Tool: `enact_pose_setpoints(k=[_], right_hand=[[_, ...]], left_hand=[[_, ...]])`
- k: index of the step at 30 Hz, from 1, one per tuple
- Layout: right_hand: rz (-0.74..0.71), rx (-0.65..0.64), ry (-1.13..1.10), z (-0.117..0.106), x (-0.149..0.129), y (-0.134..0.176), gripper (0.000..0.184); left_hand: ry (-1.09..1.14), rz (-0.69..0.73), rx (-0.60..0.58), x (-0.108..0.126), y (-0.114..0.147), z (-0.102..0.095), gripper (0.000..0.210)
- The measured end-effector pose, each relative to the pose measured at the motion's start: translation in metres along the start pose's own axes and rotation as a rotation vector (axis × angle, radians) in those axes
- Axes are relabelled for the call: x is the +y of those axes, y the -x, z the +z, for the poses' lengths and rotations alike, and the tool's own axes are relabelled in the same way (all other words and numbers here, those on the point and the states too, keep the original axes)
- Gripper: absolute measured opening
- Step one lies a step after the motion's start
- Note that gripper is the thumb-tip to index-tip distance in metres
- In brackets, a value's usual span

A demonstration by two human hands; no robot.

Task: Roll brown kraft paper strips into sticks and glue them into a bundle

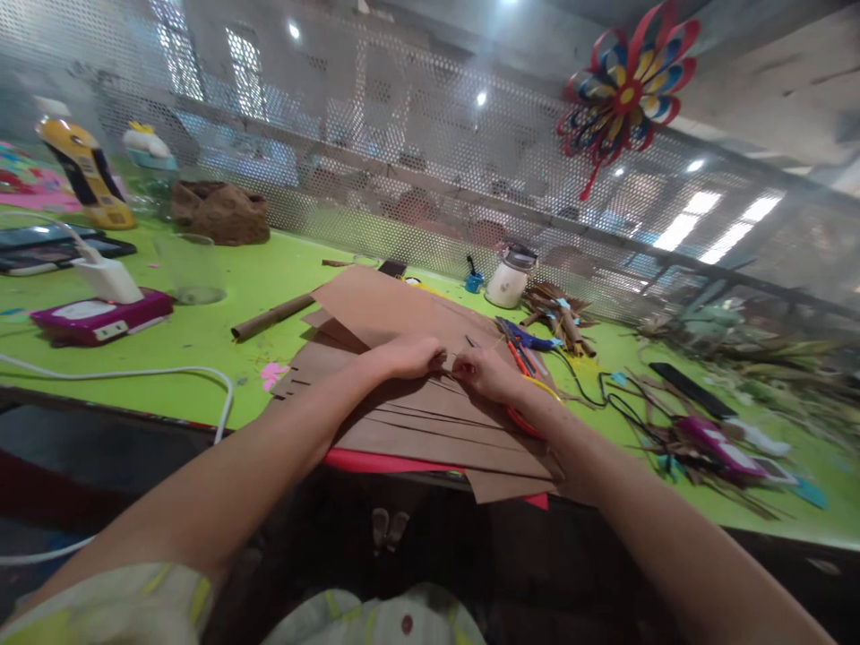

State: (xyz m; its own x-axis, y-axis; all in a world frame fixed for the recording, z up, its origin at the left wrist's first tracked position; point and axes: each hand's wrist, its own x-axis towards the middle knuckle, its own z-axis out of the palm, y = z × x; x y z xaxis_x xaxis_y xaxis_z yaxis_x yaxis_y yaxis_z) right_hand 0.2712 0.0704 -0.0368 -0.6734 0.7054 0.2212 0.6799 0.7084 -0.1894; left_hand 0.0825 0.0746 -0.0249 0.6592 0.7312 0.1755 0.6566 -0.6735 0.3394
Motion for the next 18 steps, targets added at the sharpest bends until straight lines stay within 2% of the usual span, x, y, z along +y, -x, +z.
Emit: enact_pose_setpoints(k=[5,11,18], right_hand=[[-0.052,-0.006,0.140,0.003,0.000,0.005,0.012],[-0.010,-0.075,0.049,-0.003,0.006,0.002,0.014],[-0.007,-0.055,0.017,-0.005,0.014,0.003,0.015]], left_hand=[[-0.001,0.034,-0.049,-0.004,-0.006,-0.003,0.009],[0.072,0.073,-0.145,-0.008,-0.019,-0.004,0.008],[0.124,0.174,-0.102,-0.012,-0.019,0.002,0.008]])
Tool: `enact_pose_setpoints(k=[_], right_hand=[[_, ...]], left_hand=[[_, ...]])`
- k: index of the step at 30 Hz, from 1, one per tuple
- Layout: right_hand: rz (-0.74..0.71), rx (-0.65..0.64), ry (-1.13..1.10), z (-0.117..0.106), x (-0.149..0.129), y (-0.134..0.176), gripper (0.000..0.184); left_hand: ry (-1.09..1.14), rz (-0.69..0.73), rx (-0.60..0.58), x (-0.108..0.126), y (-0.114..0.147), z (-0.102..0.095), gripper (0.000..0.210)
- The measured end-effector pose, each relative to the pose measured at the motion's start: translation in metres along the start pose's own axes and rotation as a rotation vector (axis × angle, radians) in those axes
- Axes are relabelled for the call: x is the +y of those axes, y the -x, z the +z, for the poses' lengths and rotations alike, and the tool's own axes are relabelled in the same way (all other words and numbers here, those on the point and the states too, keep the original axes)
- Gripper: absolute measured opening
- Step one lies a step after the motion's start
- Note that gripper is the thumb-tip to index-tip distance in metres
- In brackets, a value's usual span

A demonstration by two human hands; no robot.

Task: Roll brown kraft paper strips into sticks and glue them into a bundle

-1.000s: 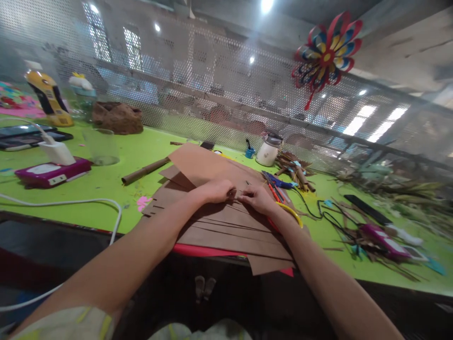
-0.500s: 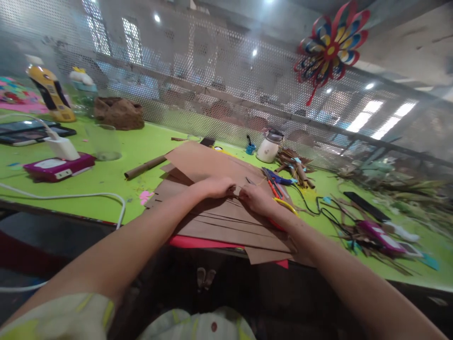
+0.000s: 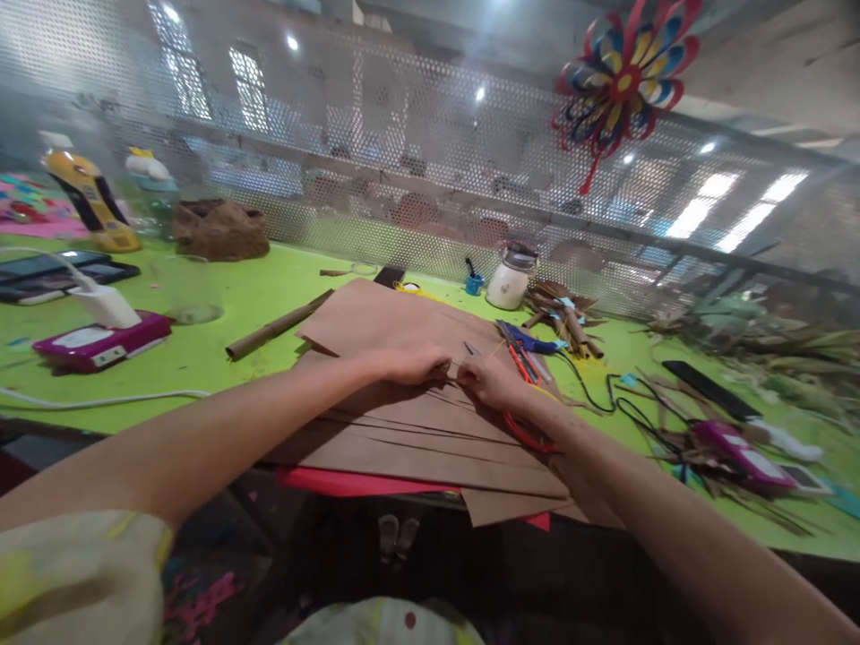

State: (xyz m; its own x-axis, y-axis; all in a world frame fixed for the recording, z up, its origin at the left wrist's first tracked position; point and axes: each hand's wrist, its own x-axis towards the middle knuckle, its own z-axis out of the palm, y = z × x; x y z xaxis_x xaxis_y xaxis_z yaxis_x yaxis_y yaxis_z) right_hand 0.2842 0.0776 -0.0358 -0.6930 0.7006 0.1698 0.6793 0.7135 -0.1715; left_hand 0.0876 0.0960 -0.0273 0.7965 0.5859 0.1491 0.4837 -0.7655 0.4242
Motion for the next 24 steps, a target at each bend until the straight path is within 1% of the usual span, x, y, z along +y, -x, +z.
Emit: enact_pose_setpoints(k=[3,8,12,16,19,24], right_hand=[[-0.038,0.007,0.050,0.000,0.002,0.002,0.011],[-0.053,-0.036,0.160,0.001,0.004,0.006,0.010],[-0.068,-0.063,0.257,-0.003,0.000,0.010,0.012],[-0.165,-0.111,0.372,-0.012,-0.008,0.011,0.014],[-0.252,-0.110,0.414,-0.016,-0.011,0.012,0.016],[-0.293,-0.126,0.462,-0.016,-0.012,0.014,0.018]], left_hand=[[-0.050,0.034,0.046,-0.002,0.005,0.002,0.011],[-0.102,0.077,0.024,-0.001,0.009,0.000,0.014],[-0.121,0.118,0.001,-0.003,0.011,-0.002,0.013],[-0.143,0.203,-0.033,-0.003,0.009,-0.004,0.009],[-0.201,0.258,-0.028,-0.001,0.008,-0.006,0.008],[-0.385,0.334,0.008,0.000,0.009,-0.006,0.013]])
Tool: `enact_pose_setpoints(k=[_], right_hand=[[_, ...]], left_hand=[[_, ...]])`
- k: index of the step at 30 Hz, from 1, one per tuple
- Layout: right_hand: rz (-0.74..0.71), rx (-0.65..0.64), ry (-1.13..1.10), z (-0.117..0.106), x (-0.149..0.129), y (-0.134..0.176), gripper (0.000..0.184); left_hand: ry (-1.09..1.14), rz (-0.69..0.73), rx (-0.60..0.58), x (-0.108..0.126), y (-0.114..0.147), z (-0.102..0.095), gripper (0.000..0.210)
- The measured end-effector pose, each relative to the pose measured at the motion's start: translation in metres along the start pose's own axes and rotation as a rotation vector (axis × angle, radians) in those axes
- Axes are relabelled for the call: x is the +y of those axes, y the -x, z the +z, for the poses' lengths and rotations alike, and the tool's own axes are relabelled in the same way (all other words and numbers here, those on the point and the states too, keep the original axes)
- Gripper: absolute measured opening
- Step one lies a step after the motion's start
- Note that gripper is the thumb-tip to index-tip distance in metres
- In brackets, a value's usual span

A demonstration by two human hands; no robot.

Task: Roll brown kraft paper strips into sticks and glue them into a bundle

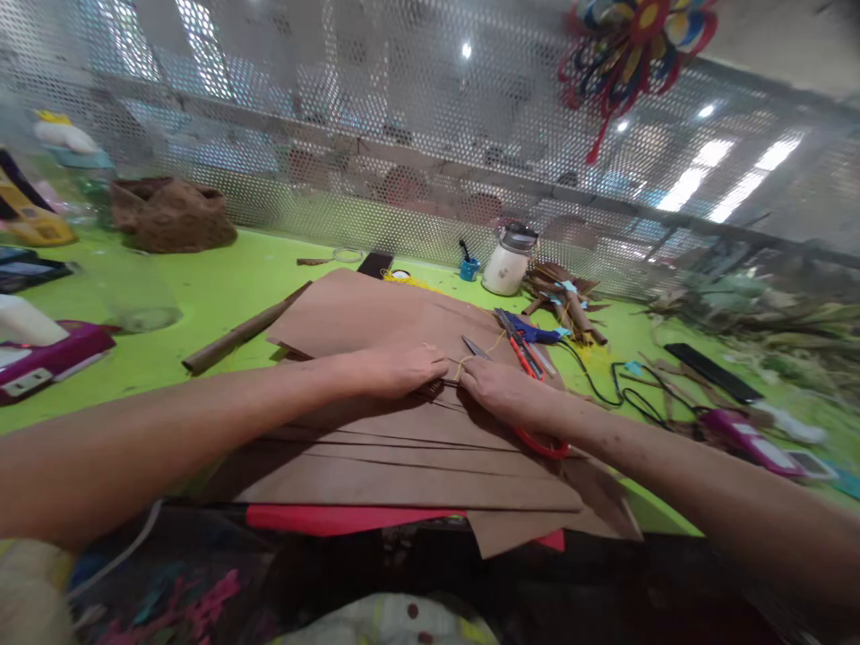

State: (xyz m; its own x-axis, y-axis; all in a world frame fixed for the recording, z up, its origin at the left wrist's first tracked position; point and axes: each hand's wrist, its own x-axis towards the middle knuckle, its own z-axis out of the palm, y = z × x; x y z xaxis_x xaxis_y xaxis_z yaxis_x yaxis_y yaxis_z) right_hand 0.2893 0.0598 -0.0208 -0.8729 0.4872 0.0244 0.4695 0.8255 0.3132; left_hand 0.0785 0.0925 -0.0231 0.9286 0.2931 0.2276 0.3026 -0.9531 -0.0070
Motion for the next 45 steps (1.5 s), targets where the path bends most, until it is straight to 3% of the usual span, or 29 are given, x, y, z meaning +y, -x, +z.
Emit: enact_pose_setpoints(k=[7,11,16,18,22,30,34,38,42,45], right_hand=[[-0.032,-0.081,0.241,-0.006,-0.011,-0.003,0.017],[0.000,-0.083,0.210,-0.010,-0.013,-0.001,0.015],[0.084,0.034,0.124,-0.014,-0.013,-0.005,0.014],[0.118,0.136,0.102,-0.018,-0.014,-0.008,0.018],[0.194,0.282,0.066,-0.029,-0.016,-0.005,0.026],[0.290,0.374,0.044,-0.027,-0.019,-0.001,0.009],[0.337,0.428,-0.160,-0.020,-0.011,-0.004,0.012],[0.473,0.485,-0.621,-0.022,0.001,-0.005,0.024],[0.583,0.329,-1.062,-0.023,0.008,-0.010,0.022],[0.632,0.313,-1.191,-0.016,0.009,-0.011,0.029]], left_hand=[[-0.204,0.140,-0.020,0.011,0.003,-0.003,0.022],[-0.139,0.031,-0.009,0.013,0.001,-0.009,0.019],[0.224,-0.338,-0.172,0.003,-0.023,-0.025,0.015],[0.352,-0.491,-0.130,-0.002,-0.032,-0.033,0.023],[0.652,-0.468,-0.113,-0.001,-0.032,-0.047,0.026],[1.025,-0.542,-0.091,0.013,-0.007,-0.045,0.040],[1.053,-0.560,-0.054,0.009,-0.008,-0.034,0.042],[1.076,-0.517,0.027,0.006,-0.011,-0.025,0.038],[0.991,-0.475,0.104,0.007,-0.015,-0.017,0.037],[0.893,-0.507,0.151,0.007,-0.016,-0.010,0.038]])
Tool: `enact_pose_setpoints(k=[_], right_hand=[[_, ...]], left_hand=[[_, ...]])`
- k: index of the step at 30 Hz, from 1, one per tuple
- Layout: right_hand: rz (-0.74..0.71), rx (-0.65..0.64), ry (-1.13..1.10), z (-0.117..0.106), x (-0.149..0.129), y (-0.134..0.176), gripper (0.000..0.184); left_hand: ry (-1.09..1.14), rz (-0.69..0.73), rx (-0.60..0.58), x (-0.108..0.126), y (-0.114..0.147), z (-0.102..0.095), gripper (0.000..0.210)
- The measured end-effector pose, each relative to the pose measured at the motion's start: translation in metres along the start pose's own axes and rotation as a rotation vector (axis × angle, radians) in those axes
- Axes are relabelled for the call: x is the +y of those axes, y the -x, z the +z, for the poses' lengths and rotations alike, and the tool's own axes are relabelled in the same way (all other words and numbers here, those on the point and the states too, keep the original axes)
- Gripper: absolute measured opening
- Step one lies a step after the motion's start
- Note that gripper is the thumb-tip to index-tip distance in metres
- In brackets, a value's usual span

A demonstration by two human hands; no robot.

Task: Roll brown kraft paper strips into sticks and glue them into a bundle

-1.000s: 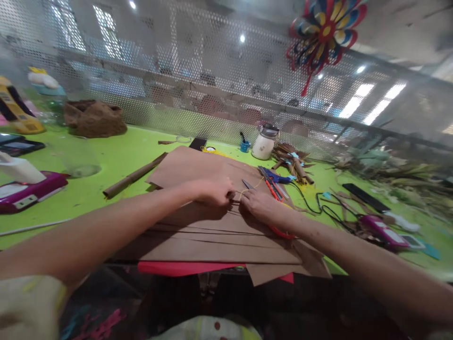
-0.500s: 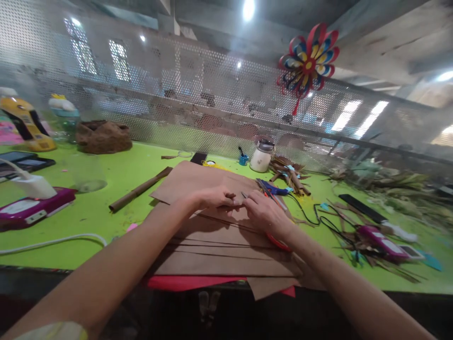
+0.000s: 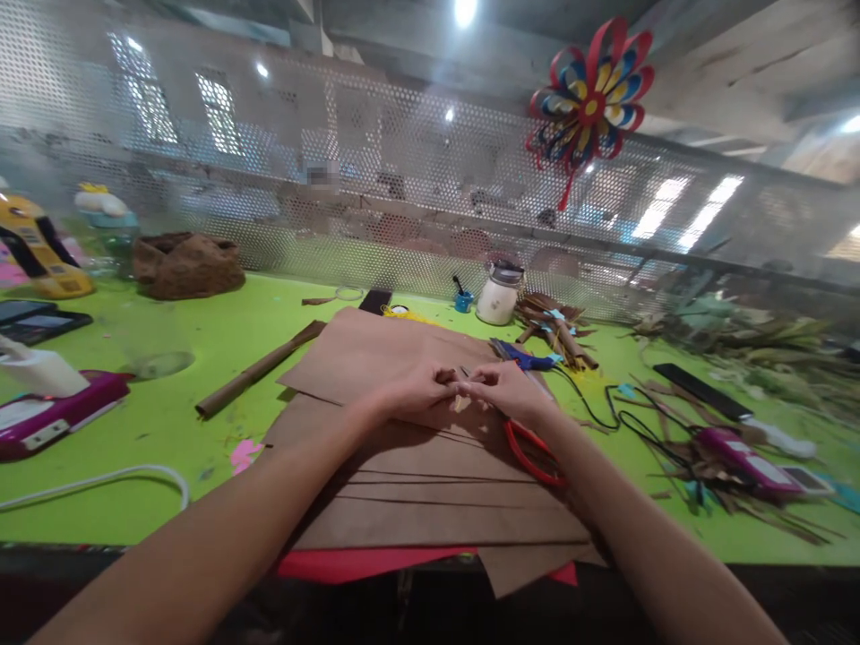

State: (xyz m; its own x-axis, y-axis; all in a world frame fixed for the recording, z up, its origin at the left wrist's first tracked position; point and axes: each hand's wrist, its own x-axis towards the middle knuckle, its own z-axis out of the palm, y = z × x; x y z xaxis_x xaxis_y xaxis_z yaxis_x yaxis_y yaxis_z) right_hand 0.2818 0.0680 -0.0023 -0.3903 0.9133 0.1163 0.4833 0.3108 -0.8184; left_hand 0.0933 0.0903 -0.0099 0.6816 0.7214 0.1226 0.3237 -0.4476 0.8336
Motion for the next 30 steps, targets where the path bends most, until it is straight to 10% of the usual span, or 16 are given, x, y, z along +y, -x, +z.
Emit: enact_pose_setpoints(k=[13,20,30], right_hand=[[-0.138,0.155,-0.099,0.007,0.015,0.005,0.025],[-0.086,0.247,0.041,0.009,0.027,0.002,0.028],[-0.073,0.275,0.058,0.010,0.021,0.010,0.036]], left_hand=[[-0.019,-0.020,0.094,-0.009,-0.007,0.014,0.036],[0.159,-0.178,-0.135,-0.012,-0.008,0.011,0.040],[-0.432,-0.131,-0.038,0.015,-0.013,0.009,0.018]])
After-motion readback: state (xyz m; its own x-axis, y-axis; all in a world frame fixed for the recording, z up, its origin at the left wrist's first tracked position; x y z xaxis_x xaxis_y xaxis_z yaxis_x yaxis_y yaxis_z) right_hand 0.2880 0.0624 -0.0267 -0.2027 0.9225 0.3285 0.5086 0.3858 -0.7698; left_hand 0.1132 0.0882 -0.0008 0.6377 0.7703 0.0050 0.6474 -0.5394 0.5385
